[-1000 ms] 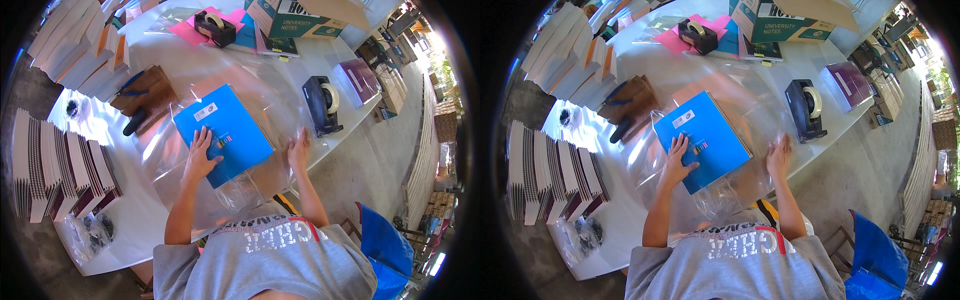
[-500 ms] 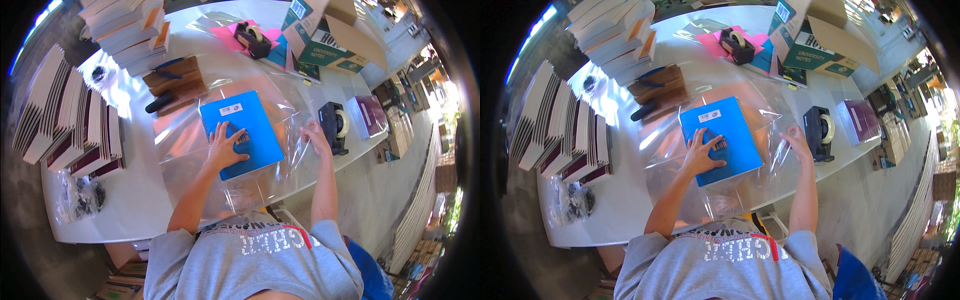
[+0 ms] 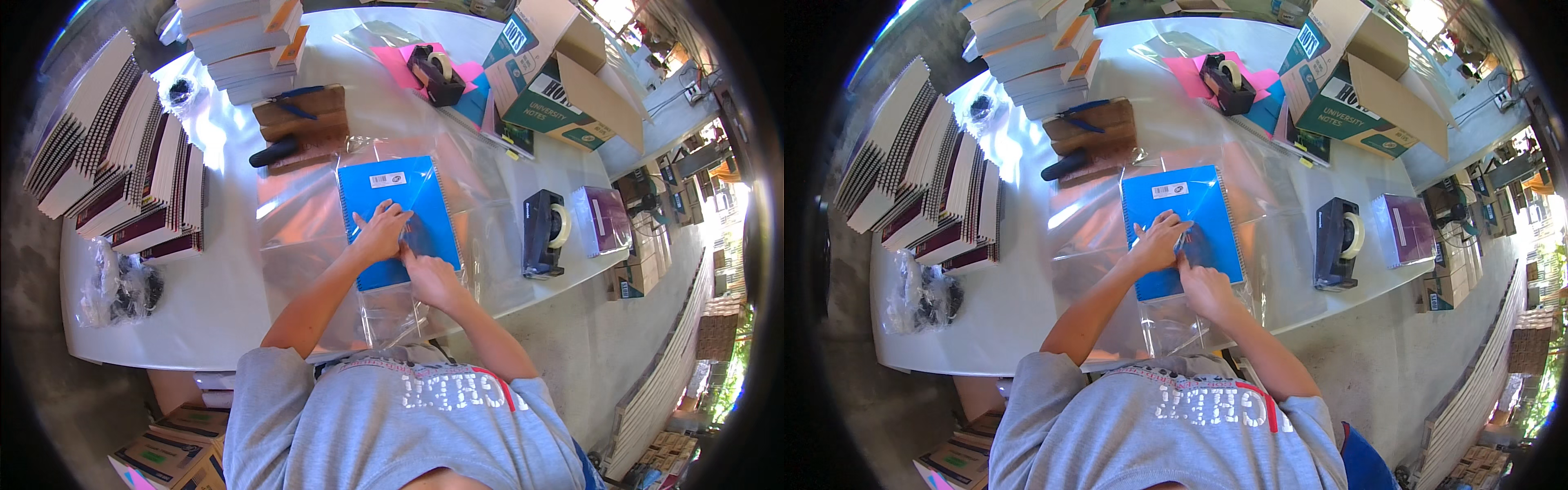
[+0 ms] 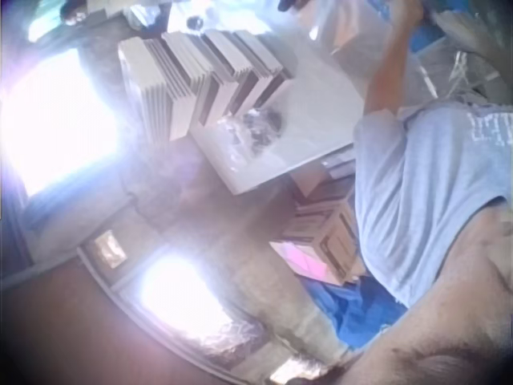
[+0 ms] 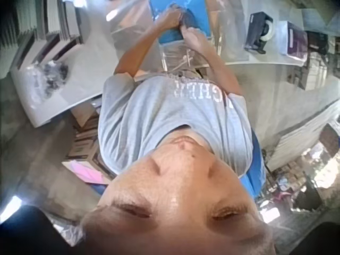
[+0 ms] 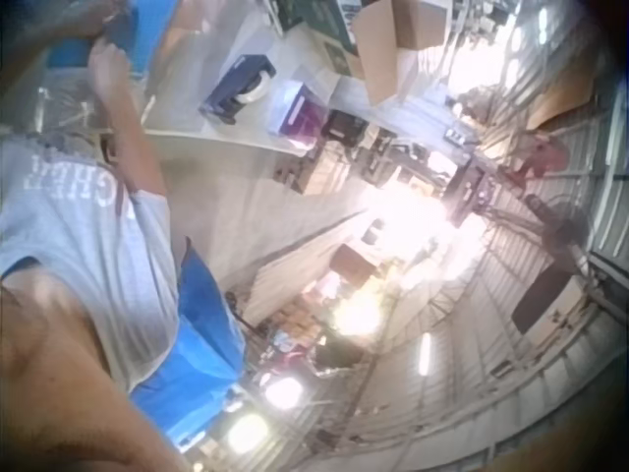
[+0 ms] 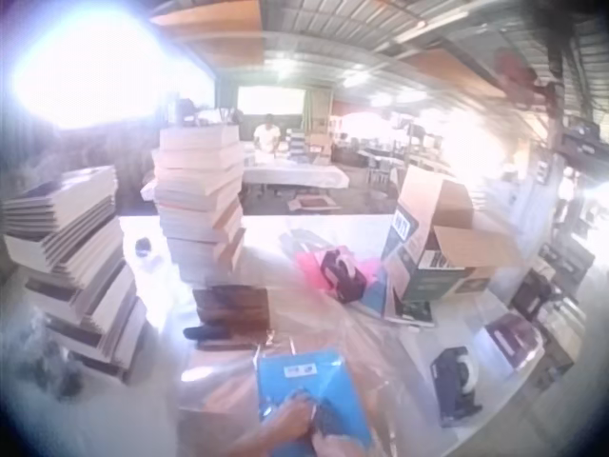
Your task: The person places a stack of notebooks into a clear plastic sleeve, folds the plastic over, and secures it with tape using a dispenser.
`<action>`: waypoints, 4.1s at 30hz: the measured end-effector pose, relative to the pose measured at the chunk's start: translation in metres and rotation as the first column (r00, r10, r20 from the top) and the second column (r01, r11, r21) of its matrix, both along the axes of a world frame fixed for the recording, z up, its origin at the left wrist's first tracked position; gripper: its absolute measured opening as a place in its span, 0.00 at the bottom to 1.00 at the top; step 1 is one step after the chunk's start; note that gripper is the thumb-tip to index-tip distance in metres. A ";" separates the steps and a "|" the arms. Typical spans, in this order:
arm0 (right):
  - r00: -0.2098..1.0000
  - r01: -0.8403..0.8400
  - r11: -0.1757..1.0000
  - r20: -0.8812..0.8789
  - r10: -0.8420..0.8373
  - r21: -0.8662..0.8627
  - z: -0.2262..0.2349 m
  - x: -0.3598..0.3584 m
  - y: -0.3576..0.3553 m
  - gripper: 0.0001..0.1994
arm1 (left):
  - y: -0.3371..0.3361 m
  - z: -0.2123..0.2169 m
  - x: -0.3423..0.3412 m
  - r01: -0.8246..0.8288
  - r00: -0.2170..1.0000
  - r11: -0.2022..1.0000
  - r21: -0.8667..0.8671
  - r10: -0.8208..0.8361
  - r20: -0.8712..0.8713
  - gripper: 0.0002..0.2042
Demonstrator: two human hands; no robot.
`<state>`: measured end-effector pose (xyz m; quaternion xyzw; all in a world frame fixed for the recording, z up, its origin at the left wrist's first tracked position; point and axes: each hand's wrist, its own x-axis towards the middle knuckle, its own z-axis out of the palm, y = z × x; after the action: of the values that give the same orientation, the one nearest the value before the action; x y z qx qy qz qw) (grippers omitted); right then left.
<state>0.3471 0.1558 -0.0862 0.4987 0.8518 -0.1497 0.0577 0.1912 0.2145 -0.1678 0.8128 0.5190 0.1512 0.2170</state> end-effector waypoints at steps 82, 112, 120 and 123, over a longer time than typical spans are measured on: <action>0.190 0.756 0.344 -0.316 -0.930 -0.556 -0.026 0.319 0.005 0.17 | 0.006 0.034 -0.032 -0.355 0.913 0.902 -0.244 0.392 0.118 0.34; 0.980 0.059 0.998 -0.193 -0.053 0.025 -0.041 -0.043 0.134 0.60 | -0.002 0.005 -0.044 -0.324 0.915 0.938 -0.123 0.344 0.212 0.36; 0.757 0.405 0.872 -0.434 -0.488 -0.273 -0.099 0.071 0.127 0.53 | -0.010 0.020 -0.035 -0.179 0.603 0.866 -0.468 0.472 0.643 0.43; 0.245 -0.011 0.626 -0.609 -0.754 -0.780 -0.083 0.057 0.113 0.46 | -0.024 -0.001 -0.032 0.008 -0.110 0.832 -0.554 0.551 0.827 0.46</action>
<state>0.4041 0.2688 -0.1687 0.4741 0.4546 -0.6917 -0.3002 0.1595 0.1909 -0.1692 0.2572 0.3789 0.6214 0.6358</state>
